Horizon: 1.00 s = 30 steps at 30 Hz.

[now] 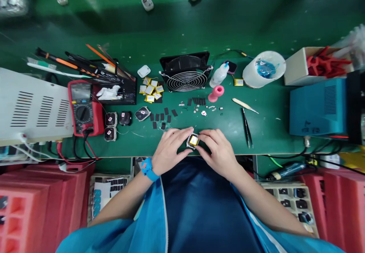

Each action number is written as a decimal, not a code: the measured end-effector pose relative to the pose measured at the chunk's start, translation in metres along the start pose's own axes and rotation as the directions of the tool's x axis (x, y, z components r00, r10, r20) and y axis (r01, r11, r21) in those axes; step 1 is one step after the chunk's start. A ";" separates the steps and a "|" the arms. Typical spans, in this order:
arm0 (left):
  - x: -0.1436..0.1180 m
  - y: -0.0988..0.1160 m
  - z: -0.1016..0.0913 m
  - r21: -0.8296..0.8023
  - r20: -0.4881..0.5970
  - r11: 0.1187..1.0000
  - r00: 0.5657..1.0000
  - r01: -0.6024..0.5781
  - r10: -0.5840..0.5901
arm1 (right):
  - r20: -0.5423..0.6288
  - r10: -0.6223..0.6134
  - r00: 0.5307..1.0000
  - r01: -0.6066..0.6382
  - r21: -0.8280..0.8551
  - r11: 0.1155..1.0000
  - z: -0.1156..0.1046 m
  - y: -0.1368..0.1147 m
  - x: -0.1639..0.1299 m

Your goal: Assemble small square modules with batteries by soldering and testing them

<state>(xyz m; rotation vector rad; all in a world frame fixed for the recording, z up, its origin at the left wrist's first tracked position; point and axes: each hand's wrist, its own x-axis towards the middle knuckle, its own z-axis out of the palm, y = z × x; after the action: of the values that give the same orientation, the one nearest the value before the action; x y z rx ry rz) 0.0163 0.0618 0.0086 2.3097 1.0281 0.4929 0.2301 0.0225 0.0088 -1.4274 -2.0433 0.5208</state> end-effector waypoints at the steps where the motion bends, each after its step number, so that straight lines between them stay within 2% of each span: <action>1: 0.001 0.000 0.000 0.011 -0.002 1.000 1.000 -0.005 0.005 | -0.003 -0.003 1.000 0.003 -0.004 1.000 0.001 0.000 0.000; 8: 0.000 0.004 0.005 0.067 -0.050 0.998 0.999 0.001 0.002 | -0.077 -0.042 0.996 0.042 -0.001 0.999 0.007 0.001 -0.001; 15: -0.001 0.000 0.008 0.029 -0.071 1.000 0.997 0.011 -0.009 | -0.080 -0.063 0.995 0.059 -0.049 0.997 0.008 -0.001 -0.001; 30: 0.002 -0.001 0.005 0.074 -0.083 0.997 0.996 -0.037 0.043 | -0.160 -0.034 0.987 0.023 -0.069 0.997 0.017 -0.006 -0.004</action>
<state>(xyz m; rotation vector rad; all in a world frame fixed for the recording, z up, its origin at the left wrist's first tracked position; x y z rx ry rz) 0.0194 0.0621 0.0042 2.3957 1.0578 0.5826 0.2159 0.0170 -0.0013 -1.4279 -1.9652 0.3169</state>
